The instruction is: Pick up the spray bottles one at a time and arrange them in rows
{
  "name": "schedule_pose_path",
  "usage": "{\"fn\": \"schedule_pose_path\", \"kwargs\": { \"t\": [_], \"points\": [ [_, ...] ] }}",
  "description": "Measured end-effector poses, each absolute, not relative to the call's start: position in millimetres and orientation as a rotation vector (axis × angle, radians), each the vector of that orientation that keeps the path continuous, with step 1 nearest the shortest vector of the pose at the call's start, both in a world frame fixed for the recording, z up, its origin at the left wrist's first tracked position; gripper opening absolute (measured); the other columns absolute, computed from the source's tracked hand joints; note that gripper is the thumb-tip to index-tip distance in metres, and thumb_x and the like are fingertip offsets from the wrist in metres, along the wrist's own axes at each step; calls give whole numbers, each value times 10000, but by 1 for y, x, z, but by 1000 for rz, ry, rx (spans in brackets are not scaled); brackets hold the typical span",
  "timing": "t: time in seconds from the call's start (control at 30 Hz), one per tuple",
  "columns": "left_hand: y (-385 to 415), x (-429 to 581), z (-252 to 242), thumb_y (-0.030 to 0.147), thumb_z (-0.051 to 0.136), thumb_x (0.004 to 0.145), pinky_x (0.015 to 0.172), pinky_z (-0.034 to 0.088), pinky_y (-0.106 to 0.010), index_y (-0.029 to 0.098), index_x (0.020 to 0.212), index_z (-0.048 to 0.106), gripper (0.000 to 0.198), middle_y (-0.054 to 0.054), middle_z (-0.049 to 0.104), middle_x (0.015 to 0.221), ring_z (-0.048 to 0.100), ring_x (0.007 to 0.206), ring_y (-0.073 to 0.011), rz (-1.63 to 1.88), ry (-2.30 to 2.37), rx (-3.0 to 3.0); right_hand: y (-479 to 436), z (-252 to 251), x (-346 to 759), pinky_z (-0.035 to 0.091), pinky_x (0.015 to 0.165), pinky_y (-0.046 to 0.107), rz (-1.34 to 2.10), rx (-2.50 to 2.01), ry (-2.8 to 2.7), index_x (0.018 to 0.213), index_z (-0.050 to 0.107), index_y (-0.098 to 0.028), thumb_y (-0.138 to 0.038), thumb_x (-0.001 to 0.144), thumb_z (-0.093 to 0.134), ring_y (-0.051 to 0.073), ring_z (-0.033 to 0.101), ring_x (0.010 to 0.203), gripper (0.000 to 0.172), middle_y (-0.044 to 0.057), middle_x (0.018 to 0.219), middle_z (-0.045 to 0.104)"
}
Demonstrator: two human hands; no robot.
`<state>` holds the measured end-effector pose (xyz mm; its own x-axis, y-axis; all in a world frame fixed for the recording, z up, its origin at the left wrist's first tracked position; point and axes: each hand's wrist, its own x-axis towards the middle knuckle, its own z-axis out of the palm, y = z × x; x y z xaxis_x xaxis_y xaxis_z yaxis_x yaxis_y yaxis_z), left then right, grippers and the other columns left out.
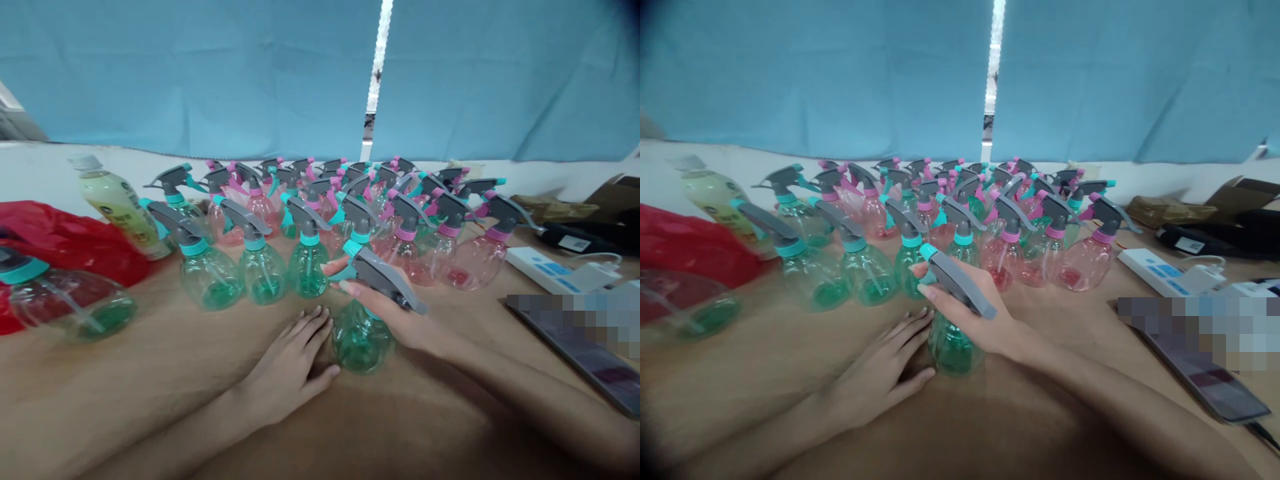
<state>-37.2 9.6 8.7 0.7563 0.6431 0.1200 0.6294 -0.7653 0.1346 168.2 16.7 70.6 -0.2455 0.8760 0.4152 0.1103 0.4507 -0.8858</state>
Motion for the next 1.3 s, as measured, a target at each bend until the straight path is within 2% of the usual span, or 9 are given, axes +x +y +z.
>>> {"fn": "schedule_pose_path", "kwargs": {
  "t": [0.1, 0.27, 0.37, 0.53, 0.63, 0.83, 1.03, 1.3],
  "points": [
    [10, -37, 8, 459, 474, 961, 1111, 303, -444, 97, 1396, 427, 568, -146, 392, 1480, 359, 1363, -284, 257, 1040, 2862, 17, 72, 168, 501, 748, 357, 948, -866, -1669, 1077, 625, -213, -328, 866, 585, 156, 567, 701, 243, 25, 854, 643],
    [10, -38, 8, 461, 464, 964, 1109, 306, -442, 108, 1399, 424, 561, -135, 374, 1492, 346, 1371, -276, 241, 1046, 2863, 17, 72, 168, 512, 807, 356, 985, -825, -1642, 1073, 612, -222, -305, 861, 596, 155, 611, 792, 229, 43, 1055, 656],
    [9, -38, 9, 471, 450, 968, 1108, 308, -446, 98, 1402, 419, 573, -141, 373, 1491, 351, 1368, -278, 237, 1045, 2870, 19, 68, 168, 521, 822, 355, 1004, -806, -1661, 1115, 603, -254, -319, 869, 601, 152, 632, 795, 254, 30, 1096, 651],
    [10, -37, 8, 457, 459, 969, 1113, 301, -450, 63, 1407, 406, 591, -152, 371, 1490, 343, 1371, -283, 210, 1041, 2881, 21, 63, 170, 531, 874, 334, 1039, -789, -1668, 1178, 583, -276, -323, 864, 622, 178, 649, 975, 320, 30, 1155, 640],
    [10, -37, 8, 453, 454, 972, 1114, 299, -451, 69, 1408, 407, 583, -148, 370, 1491, 338, 1374, -280, 225, 1040, 2873, 21, 64, 171, 524, 904, 326, 1055, -776, -1667, 1167, 584, -269, -319, 868, 621, 176, 645, 1010, 306, 29, 1154, 639],
    [9, -37, 9, 450, 458, 970, 1109, 303, -465, 78, 1410, 405, 579, -159, 371, 1487, 346, 1369, -289, 260, 1021, 2853, 20, 66, 171, 523, 885, 356, 1034, -804, -1684, 1145, 587, -264, -320, 875, 609, 165, 646, 930, 276, 40, 1207, 619],
    [9, -38, 9, 439, 470, 970, 1114, 300, -467, 70, 1402, 411, 572, -157, 379, 1484, 343, 1370, -291, 275, 1029, 2850, 19, 65, 170, 506, 909, 343, 1067, -784, -1656, 1160, 576, -259, -284, 880, 599, 166, 634, 981, 283, 37, 1251, 596],
    [8, -37, 10, 441, 471, 968, 1116, 299, -456, 57, 1403, 407, 584, -159, 385, 1481, 347, 1368, -291, 256, 1025, 2860, 18, 67, 170, 507, 775, 300, 991, -841, -1698, 1154, 595, -261, -279, 884, 583, 139, 606, 825, 271, 21, 1115, 639]
  ]
}}
